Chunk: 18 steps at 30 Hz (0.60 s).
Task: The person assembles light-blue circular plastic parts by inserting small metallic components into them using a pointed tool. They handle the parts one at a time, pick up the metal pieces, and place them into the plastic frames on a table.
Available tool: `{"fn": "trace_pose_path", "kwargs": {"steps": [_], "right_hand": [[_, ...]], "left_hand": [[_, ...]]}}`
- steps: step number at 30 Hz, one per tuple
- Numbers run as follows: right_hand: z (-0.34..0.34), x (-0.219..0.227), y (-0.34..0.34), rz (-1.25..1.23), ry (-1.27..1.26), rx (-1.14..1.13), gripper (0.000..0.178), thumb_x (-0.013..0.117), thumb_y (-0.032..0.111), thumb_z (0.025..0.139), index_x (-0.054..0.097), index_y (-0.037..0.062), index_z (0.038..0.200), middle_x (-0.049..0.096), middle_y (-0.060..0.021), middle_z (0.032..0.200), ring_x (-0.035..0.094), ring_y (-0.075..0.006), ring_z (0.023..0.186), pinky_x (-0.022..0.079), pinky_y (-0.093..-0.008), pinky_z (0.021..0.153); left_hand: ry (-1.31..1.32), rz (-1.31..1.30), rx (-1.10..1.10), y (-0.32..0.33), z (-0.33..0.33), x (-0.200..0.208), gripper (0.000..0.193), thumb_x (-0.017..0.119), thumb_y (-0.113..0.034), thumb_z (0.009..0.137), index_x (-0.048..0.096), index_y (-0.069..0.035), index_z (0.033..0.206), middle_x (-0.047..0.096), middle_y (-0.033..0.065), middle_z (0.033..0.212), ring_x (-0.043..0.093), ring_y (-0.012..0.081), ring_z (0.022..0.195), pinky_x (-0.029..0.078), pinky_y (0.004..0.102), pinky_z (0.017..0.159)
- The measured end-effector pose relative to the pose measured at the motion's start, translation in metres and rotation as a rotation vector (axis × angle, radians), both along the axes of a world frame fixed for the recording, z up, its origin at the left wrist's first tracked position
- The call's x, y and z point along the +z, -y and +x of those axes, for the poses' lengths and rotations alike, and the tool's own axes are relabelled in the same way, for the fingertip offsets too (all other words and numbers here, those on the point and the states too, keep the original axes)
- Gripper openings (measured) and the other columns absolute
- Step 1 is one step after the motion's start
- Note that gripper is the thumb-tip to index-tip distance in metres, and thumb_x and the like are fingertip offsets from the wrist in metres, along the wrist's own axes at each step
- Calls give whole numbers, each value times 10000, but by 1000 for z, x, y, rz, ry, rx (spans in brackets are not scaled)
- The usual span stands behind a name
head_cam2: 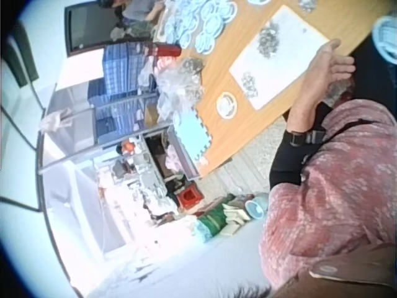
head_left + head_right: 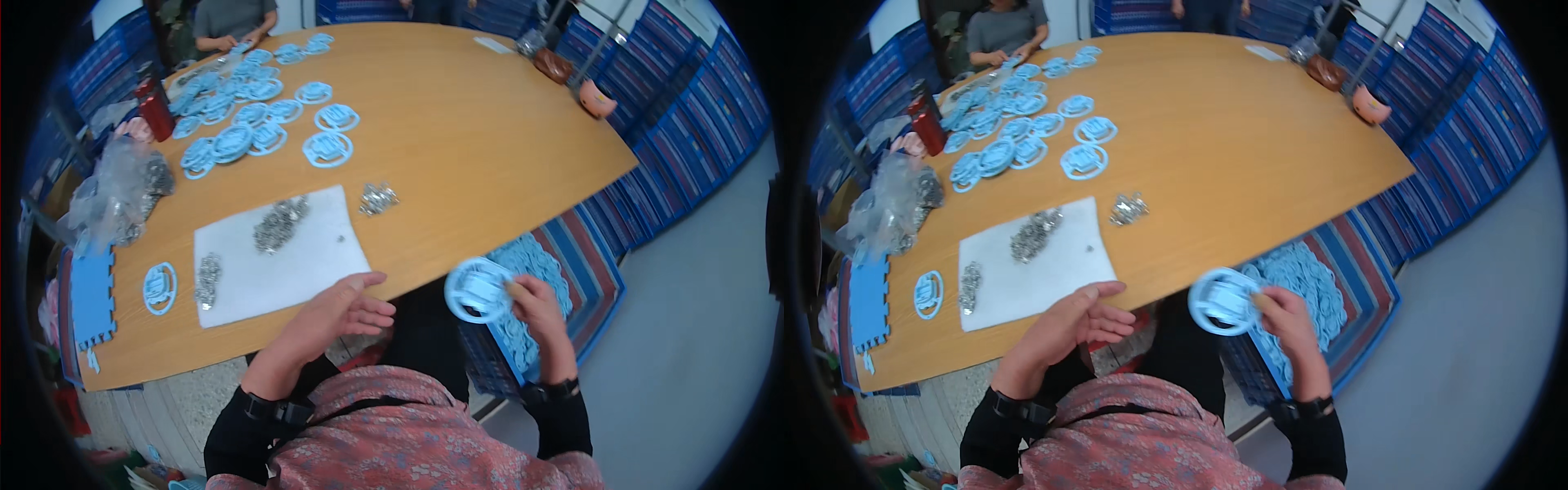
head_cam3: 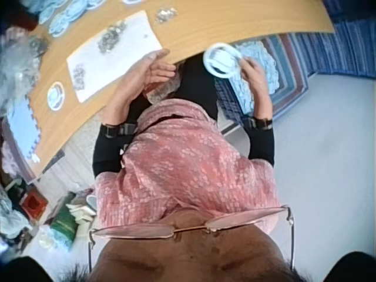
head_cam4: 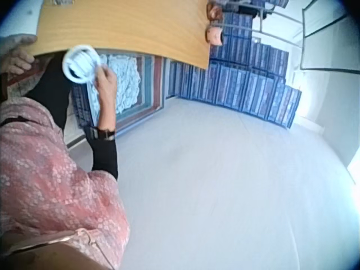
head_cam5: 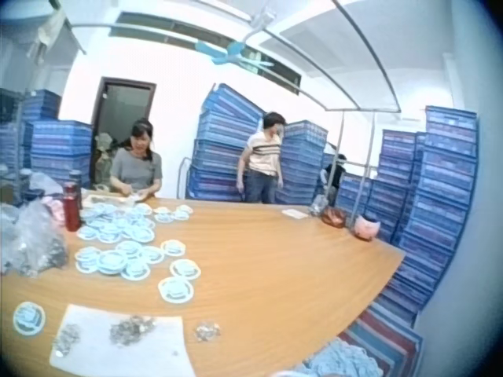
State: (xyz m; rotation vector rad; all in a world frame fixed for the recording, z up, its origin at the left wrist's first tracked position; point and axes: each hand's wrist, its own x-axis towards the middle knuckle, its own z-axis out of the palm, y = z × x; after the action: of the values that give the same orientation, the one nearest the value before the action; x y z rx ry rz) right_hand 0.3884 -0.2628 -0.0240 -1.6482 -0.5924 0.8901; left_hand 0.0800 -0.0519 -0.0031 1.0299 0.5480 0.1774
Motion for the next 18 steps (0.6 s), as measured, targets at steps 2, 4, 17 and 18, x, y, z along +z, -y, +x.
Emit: {"fn": "trace_pose_path", "kwargs": {"steps": [2, 4, 17, 18], "right_hand": [[44, -16, 35, -106, 78, -146, 219, 704, 270, 917, 676, 60, 975, 518, 62, 658, 439, -30, 505, 298, -203, 445], [88, -44, 67, -252, 536, -295, 308, 690, 231, 908, 687, -11, 1099, 670, -27, 812, 580, -92, 615, 452, -250, 540], [-6, 35, -198, 74, 939, 334, 185, 688, 121, 886, 692, -6, 1021, 641, -38, 779, 580, -93, 695, 476, -262, 631], [-15, 39, -230, 75, 932, 379, 220, 693, 179, 872, 696, 19, 1023, 652, -88, 801, 606, -166, 704, 493, -300, 655]], "left_hand": [[-31, 49, 16, -4, -2, 7, 523, 334, -370, 1074, 390, 5, 1435, 636, 219, 1138, 664, 278, 1024, 543, 362, 909], [-12, 87, 57, -8, -11, 12, 489, 358, -352, 1074, 438, 10, 1393, 642, 181, 1088, 661, 238, 984, 542, 339, 898], [-171, 472, 355, -41, -54, -16, 272, 524, -194, 1031, 634, 8, 1178, 658, 43, 876, 632, 91, 769, 542, 247, 731], [-154, 461, 355, -42, -56, -17, 267, 528, -188, 1030, 635, 8, 1176, 659, 42, 878, 634, 92, 777, 543, 248, 737]]}}
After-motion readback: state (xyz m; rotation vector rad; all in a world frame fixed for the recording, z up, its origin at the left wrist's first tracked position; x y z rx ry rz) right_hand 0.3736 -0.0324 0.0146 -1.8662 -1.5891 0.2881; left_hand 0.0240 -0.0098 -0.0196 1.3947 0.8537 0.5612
